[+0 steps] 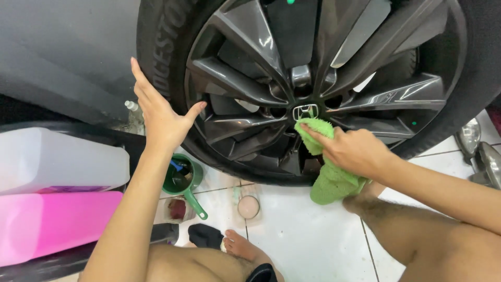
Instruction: The person is sitting on the floor and wiping a car wheel with a green cloth. They clean the spokes and the center hub of the wheel, moving the cloth around the rim.
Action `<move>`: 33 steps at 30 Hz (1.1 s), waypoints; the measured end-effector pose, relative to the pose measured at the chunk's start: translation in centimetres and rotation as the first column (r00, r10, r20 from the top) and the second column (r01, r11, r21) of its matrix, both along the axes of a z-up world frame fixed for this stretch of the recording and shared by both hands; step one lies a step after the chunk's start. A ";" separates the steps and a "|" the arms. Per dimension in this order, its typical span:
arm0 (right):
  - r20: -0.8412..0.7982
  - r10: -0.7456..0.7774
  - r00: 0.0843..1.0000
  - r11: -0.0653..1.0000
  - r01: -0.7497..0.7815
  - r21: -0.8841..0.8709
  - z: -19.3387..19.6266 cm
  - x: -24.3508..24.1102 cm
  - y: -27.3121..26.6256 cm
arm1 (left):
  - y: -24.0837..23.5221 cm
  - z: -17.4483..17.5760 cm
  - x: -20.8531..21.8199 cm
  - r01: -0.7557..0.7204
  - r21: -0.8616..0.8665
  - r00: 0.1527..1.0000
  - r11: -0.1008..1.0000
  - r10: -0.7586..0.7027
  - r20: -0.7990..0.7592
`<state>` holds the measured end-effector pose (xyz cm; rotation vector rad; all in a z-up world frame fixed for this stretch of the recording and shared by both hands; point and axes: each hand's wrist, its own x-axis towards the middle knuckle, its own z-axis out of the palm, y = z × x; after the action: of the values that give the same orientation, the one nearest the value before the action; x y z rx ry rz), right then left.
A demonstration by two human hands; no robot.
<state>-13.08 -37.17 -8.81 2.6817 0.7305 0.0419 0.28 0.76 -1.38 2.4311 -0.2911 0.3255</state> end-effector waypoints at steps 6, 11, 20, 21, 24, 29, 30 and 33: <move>0.000 -0.133 0.991 0.990 0.132 0.040 4.9 0.8 1.9 | -0.5 0.6 -0.2 -0.037 -0.009 0.999 0.999 0.037 -0.028; -0.023 -0.086 0.996 0.995 0.084 -0.058 2.8 1.0 2.7 | -0.7 0.8 -0.3 -0.034 -0.007 0.999 0.999 0.034 -0.020; 0.048 -0.015 0.999 0.999 0.017 -0.043 1.9 0.8 2.9 | -0.8 1.1 -0.4 -0.039 -0.008 0.999 0.999 0.039 -0.030; 0.050 -0.024 0.998 0.999 0.025 -0.020 2.5 0.7 3.2 | -0.6 1.2 -0.6 -0.056 -0.005 0.997 0.998 0.056 -0.046; 0.193 -0.042 0.980 0.998 0.031 0.057 3.3 0.7 2.4 | -0.3 0.4 -0.2 -0.022 -0.020 1.000 1.000 0.022 -0.017; 0.034 0.064 0.997 0.998 -0.065 0.013 -2.9 0.2 0.4 | 0.3 0.0 0.1 0.005 0.020 1.000 1.000 -0.005 0.000; 0.065 0.070 0.995 0.997 -0.073 0.029 -3.2 0.3 0.3 | 0.2 0.1 0.1 -0.002 0.024 1.000 1.000 0.002 -0.003; -0.003 -0.010 1.000 0.997 0.010 0.079 -2.1 0.7 -0.4 | 0.5 -0.2 0.1 0.004 0.019 1.000 1.000 -0.004 0.005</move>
<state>-12.41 -37.53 -10.87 2.7612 0.7308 0.0658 0.41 1.26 -1.58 2.4486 -0.3030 0.3278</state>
